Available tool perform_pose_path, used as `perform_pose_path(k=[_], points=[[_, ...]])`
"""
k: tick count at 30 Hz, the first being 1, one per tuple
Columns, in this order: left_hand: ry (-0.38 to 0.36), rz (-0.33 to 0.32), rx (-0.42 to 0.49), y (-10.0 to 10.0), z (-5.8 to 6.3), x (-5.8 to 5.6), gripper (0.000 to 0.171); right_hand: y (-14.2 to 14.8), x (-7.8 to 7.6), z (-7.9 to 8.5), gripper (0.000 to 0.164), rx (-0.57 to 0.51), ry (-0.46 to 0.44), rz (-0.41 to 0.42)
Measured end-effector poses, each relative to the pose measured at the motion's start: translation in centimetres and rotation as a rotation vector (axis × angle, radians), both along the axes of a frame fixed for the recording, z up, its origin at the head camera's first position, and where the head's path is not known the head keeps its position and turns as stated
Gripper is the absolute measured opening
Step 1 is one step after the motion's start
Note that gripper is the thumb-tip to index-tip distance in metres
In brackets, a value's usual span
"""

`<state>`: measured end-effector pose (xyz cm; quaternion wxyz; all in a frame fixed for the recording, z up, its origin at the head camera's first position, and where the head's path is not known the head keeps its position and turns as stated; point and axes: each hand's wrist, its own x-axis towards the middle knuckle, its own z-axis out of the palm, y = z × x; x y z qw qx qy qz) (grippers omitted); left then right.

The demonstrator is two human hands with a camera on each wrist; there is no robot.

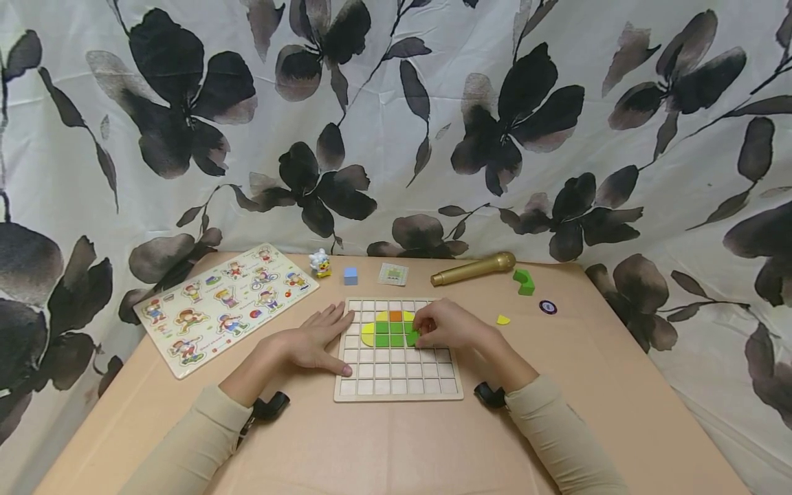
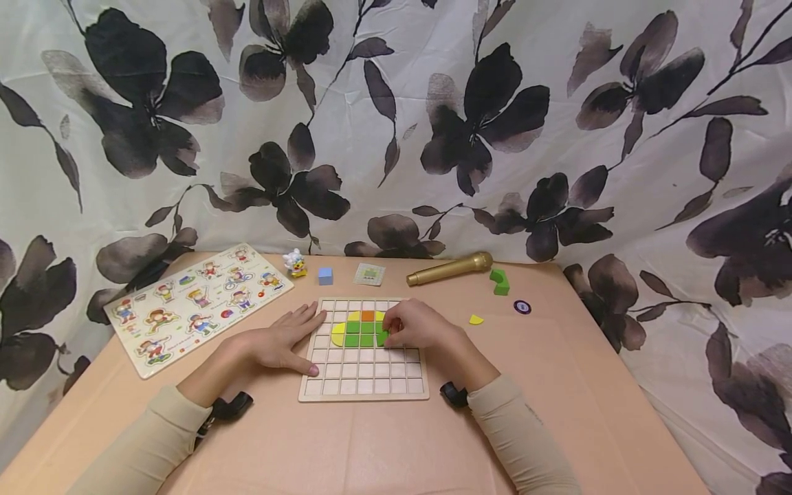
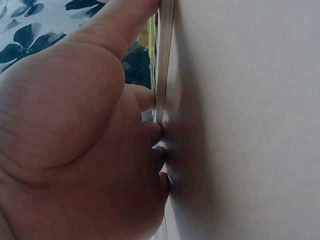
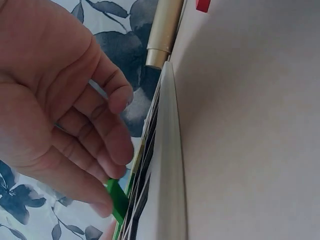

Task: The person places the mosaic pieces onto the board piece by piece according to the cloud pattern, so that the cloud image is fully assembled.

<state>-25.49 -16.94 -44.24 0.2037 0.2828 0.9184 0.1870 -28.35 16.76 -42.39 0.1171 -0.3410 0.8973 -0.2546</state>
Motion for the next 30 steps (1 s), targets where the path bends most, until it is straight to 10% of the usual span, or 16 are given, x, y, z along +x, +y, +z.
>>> perform_pose_path(k=[17,30], points=[[-0.006,0.005,0.005,0.0,0.1,0.1,0.122,0.4,0.1,0.2,0.025,0.012,0.007,-0.032],[-0.007,0.013,0.011,0.0,0.2,0.2,0.122,8.3,-1.2,2.7,0.036,-0.081,0.134,-0.248]])
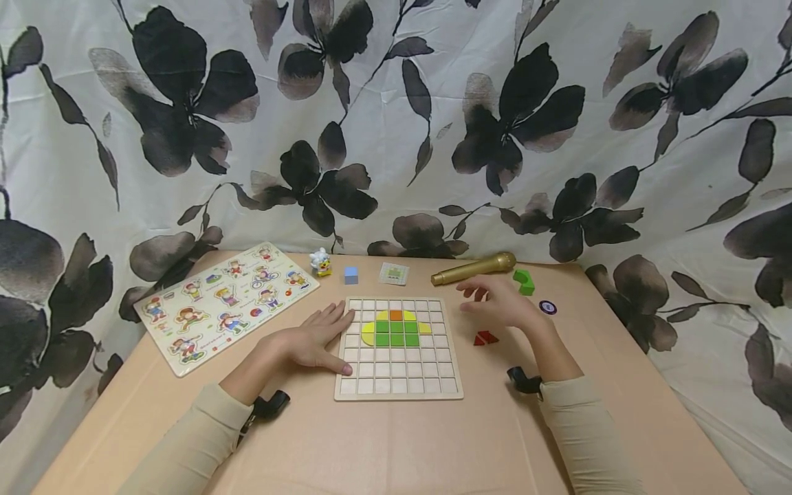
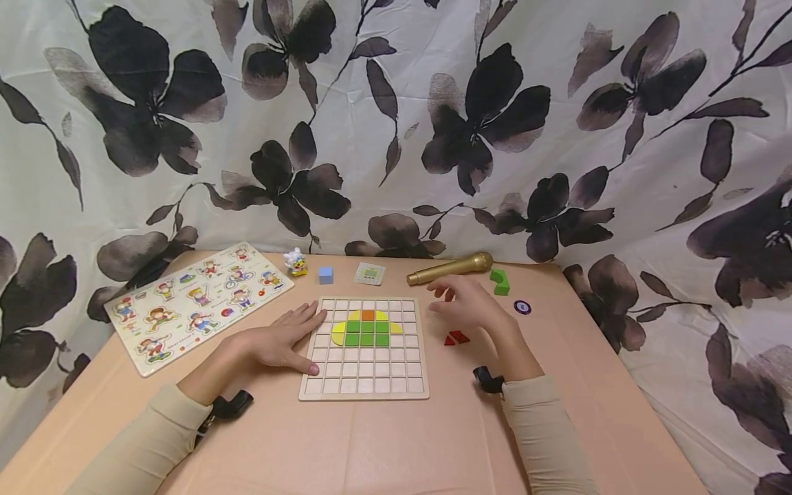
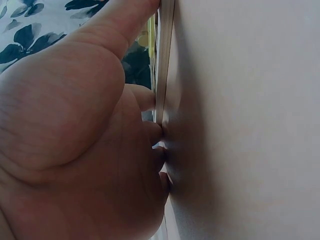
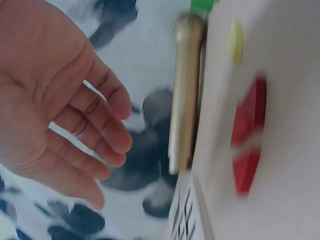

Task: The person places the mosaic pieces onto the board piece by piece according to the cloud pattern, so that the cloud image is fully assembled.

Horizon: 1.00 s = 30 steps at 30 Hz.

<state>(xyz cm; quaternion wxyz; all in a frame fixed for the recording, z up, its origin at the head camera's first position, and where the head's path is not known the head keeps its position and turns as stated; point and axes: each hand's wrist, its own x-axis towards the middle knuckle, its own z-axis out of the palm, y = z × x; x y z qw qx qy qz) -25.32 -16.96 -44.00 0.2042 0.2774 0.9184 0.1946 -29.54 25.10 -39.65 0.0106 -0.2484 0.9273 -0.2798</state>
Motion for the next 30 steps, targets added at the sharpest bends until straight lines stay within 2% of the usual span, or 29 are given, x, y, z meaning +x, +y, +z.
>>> perform_pose_path(k=[4,10,13,17,21,26,30], points=[[-0.003,0.005,0.004,0.0,0.0,0.0,0.123,3.0,-0.7,-0.2,0.033,0.002,-0.01,-0.038],[-0.003,0.004,-0.001,0.0,-0.1,0.0,0.123,6.1,-1.1,-1.2,0.03,0.062,-0.15,-0.131],[0.001,0.0,-0.002,0.0,-0.1,-0.1,0.123,7.0,-1.4,-2.0,0.025,0.082,-0.201,-0.132],[0.003,-0.001,-0.002,-0.1,-0.2,-0.1,0.122,7.6,-1.8,-2.9,0.02,0.078,-0.238,-0.096],[-0.001,-0.001,-0.001,-0.1,-0.2,-0.1,0.123,7.6,-2.0,-3.5,0.018,0.075,-0.255,-0.108],[0.0,-0.001,-0.014,0.0,-0.2,-0.1,0.123,7.4,-1.9,-3.7,0.016,0.064,-0.257,-0.139],[-0.001,0.004,-0.02,0.1,-0.2,-0.1,0.124,7.3,-1.9,-3.7,0.016,0.04,-0.239,-0.121]])
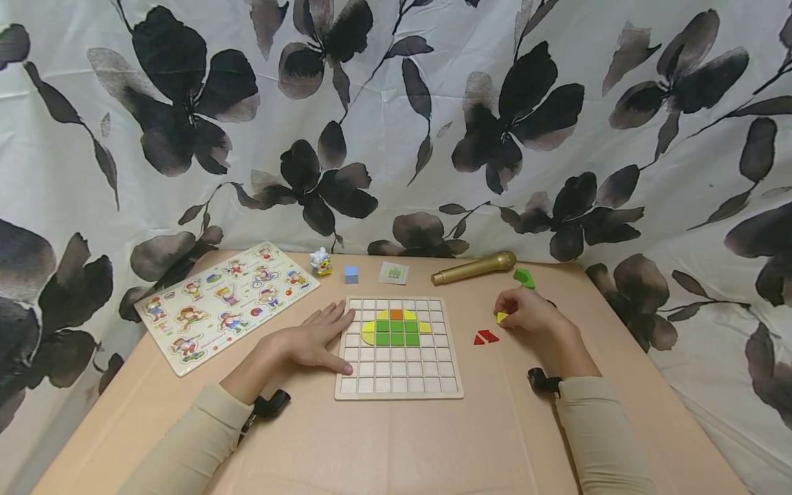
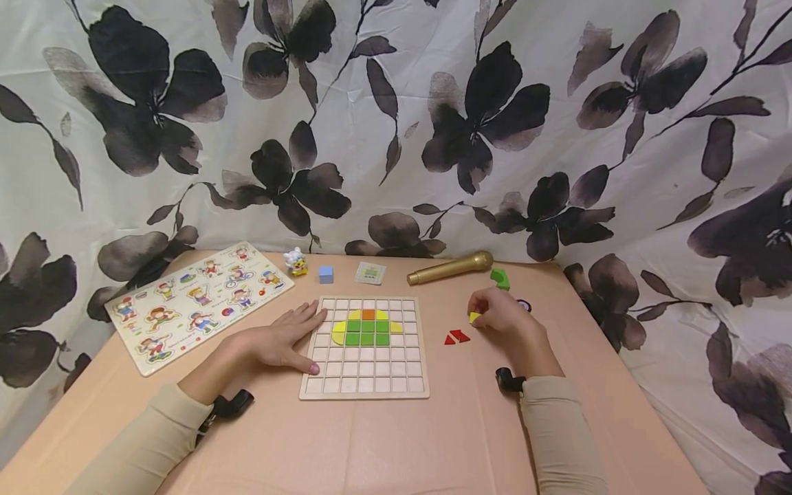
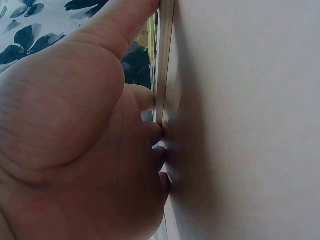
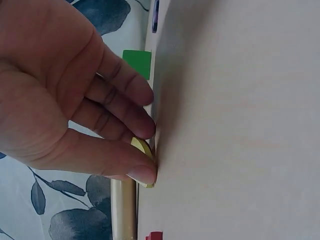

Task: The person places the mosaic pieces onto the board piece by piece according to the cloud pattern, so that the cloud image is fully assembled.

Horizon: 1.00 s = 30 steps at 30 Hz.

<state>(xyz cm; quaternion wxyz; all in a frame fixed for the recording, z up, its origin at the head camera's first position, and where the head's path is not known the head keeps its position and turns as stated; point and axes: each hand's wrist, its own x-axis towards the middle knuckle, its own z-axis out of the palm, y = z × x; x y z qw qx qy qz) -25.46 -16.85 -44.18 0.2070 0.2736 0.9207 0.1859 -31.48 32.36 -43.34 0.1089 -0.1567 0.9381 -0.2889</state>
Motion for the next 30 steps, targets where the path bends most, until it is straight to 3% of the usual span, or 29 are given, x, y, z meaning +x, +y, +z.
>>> perform_pose_path(k=[8,17,30], points=[[-0.007,-0.001,0.01,0.1,0.1,0.1,0.124,-1.1,0.1,0.2,0.01,-0.108,0.052,0.068],[0.001,0.005,0.013,0.0,0.0,0.2,0.122,-5.2,1.1,1.5,0.016,-0.165,0.105,0.067],[-0.01,0.002,0.021,0.0,0.1,0.2,0.122,-10.3,2.2,1.8,0.017,-0.205,0.058,0.281]])
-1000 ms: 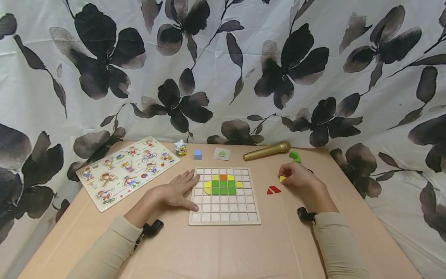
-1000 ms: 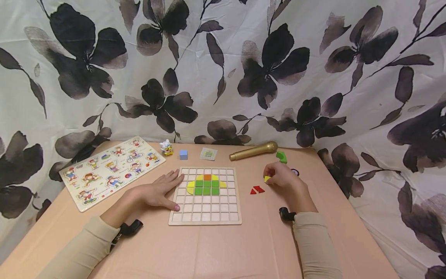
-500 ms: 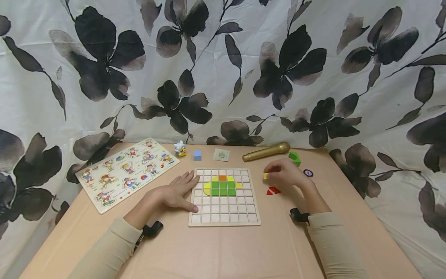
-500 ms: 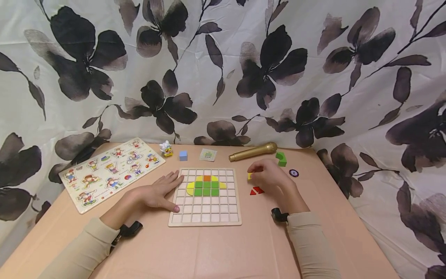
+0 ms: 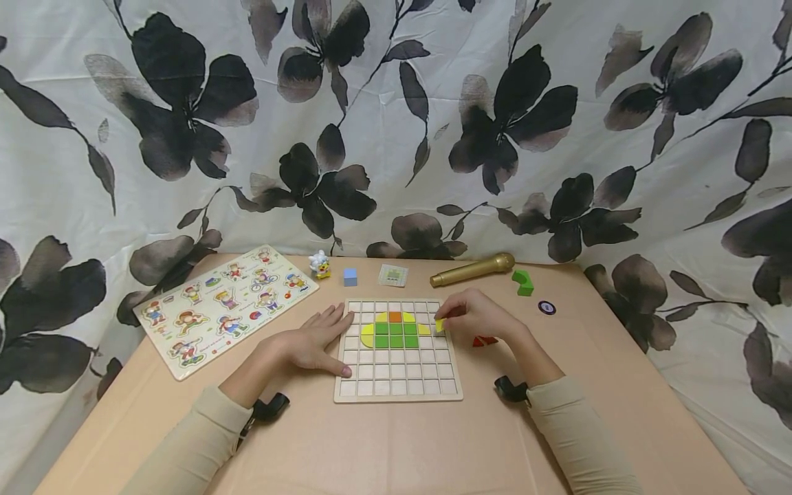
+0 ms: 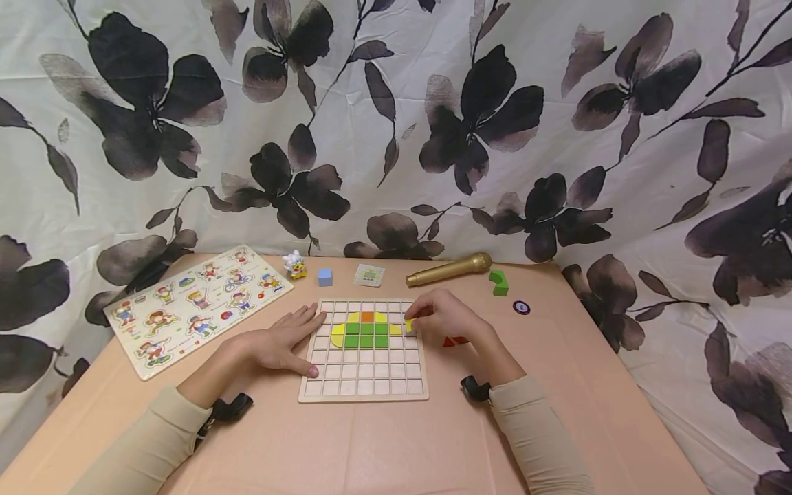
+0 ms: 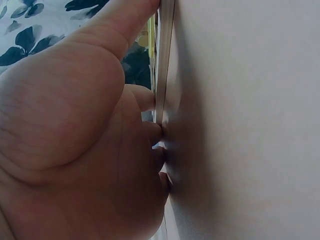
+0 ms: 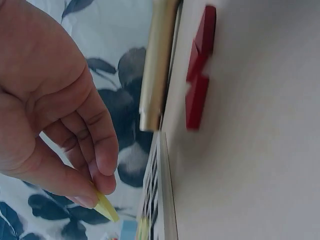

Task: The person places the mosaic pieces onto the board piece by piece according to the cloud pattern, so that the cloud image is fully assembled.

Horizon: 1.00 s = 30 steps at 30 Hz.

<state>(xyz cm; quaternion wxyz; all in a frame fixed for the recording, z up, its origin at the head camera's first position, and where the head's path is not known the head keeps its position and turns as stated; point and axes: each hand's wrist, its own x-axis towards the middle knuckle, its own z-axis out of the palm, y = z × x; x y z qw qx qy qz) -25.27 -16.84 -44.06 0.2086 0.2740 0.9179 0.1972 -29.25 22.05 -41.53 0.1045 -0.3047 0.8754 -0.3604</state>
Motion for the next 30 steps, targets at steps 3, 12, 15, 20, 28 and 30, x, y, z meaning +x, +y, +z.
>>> perform_pose_path(k=[3,12,15,20,28,30], points=[[0.006,-0.004,0.002,-0.1,-0.1,0.0,0.121,-0.9,0.2,-0.2,0.015,0.018,0.002,0.03],[0.007,-0.006,-0.002,-0.1,-0.1,-0.1,0.122,-2.7,0.6,-1.0,0.014,0.081,-0.035,0.097],[0.011,-0.01,0.004,-0.2,-0.2,-0.1,0.121,-2.8,0.7,-1.1,0.016,0.096,-0.037,0.105],[0.025,-0.012,0.008,-0.2,-0.2,-0.1,0.121,-2.8,0.6,-1.4,0.018,0.121,0.006,0.132],[0.033,-0.014,0.014,-0.2,-0.3,0.0,0.122,-3.3,0.6,-2.0,0.016,0.155,0.07,0.136],[0.033,-0.015,0.009,-0.2,-0.3,0.0,0.121,-3.3,0.6,-2.0,0.017,0.165,0.075,0.133]])
